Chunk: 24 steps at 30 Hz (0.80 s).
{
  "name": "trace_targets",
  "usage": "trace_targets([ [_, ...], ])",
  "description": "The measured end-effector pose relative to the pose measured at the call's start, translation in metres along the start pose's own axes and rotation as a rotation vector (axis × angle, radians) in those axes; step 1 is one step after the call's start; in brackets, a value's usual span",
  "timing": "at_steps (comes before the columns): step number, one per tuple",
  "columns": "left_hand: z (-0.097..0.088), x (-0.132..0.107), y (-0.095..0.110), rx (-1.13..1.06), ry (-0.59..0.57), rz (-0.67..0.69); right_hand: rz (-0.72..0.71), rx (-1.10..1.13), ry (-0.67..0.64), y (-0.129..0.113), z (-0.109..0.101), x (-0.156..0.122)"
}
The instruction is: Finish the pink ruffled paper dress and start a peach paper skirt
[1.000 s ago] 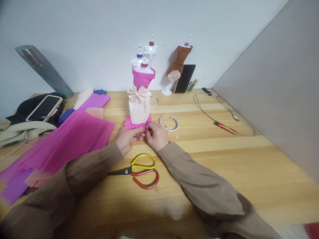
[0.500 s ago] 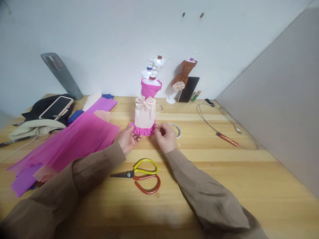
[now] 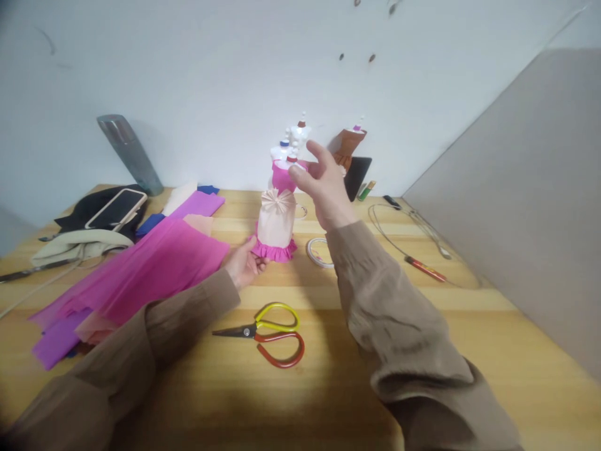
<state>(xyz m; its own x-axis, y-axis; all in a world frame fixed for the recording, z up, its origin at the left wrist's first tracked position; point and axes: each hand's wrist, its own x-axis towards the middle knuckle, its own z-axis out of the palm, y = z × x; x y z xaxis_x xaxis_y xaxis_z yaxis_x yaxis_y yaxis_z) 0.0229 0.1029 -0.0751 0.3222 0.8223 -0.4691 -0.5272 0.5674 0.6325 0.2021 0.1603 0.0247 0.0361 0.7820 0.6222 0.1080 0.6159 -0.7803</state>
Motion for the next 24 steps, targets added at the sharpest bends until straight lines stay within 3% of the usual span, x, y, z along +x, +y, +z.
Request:
trace_targets([
  [7, 0.0, -0.005, 0.008, -0.021, -0.002, -0.09, 0.049, -0.021, -0.037, -0.021, 0.019, 0.01],
  [14, -0.005, -0.004, 0.013, -0.029, -0.053, -0.117, 0.096, 0.018, -0.022, -0.034, 0.013, 0.005],
  [24, -0.007, -0.008, 0.009, -0.013, -0.203, 0.07, 0.138, 0.02, 0.045, -0.064, -0.009, 0.021],
])
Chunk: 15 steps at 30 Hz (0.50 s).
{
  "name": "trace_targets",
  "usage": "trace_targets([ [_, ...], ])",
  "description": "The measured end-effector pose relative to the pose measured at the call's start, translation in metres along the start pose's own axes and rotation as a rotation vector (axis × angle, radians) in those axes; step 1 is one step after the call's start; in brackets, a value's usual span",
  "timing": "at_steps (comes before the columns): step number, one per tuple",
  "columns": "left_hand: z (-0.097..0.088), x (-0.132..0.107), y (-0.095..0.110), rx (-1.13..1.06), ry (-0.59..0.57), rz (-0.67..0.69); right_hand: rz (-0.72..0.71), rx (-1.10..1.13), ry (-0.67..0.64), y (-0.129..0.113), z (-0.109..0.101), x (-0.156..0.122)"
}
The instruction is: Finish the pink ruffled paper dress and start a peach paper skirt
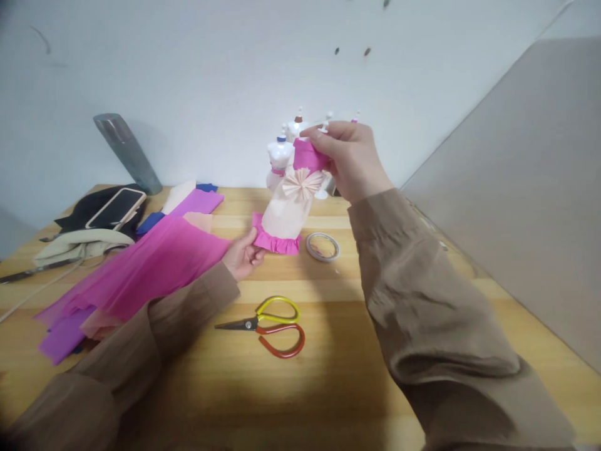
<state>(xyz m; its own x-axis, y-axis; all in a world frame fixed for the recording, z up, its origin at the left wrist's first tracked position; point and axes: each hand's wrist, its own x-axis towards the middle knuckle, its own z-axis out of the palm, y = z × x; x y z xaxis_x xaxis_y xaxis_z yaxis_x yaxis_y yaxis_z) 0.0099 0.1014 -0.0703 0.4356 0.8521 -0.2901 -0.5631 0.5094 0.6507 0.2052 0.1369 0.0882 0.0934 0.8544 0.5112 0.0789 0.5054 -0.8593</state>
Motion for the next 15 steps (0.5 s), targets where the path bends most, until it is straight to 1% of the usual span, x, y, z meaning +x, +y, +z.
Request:
trace_targets([
  [3, 0.005, -0.006, -0.002, 0.07, -0.1, 0.07, -0.032, 0.0, -0.001, -0.008, -0.003, 0.001],
  [5, 0.01, -0.01, -0.004, 0.145, -0.128, 0.126, -0.058, 0.011, 0.006, -0.011, -0.004, 0.001],
  [8, 0.017, -0.013, -0.008, 0.229, -0.088, 0.197, -0.067, 0.012, 0.008, -0.011, -0.006, 0.004],
  [10, 0.019, -0.011, -0.011, 0.234, -0.051, 0.226, -0.069, 0.007, 0.008, -0.01, -0.009, 0.008],
  [12, 0.018, -0.008, -0.01, 0.213, -0.032, 0.223, -0.075, 0.011, 0.003, -0.008, -0.012, 0.012],
  [15, 0.013, -0.005, -0.006, 0.182, -0.048, 0.19, -0.075, 0.023, 0.004, -0.008, -0.013, 0.018],
])
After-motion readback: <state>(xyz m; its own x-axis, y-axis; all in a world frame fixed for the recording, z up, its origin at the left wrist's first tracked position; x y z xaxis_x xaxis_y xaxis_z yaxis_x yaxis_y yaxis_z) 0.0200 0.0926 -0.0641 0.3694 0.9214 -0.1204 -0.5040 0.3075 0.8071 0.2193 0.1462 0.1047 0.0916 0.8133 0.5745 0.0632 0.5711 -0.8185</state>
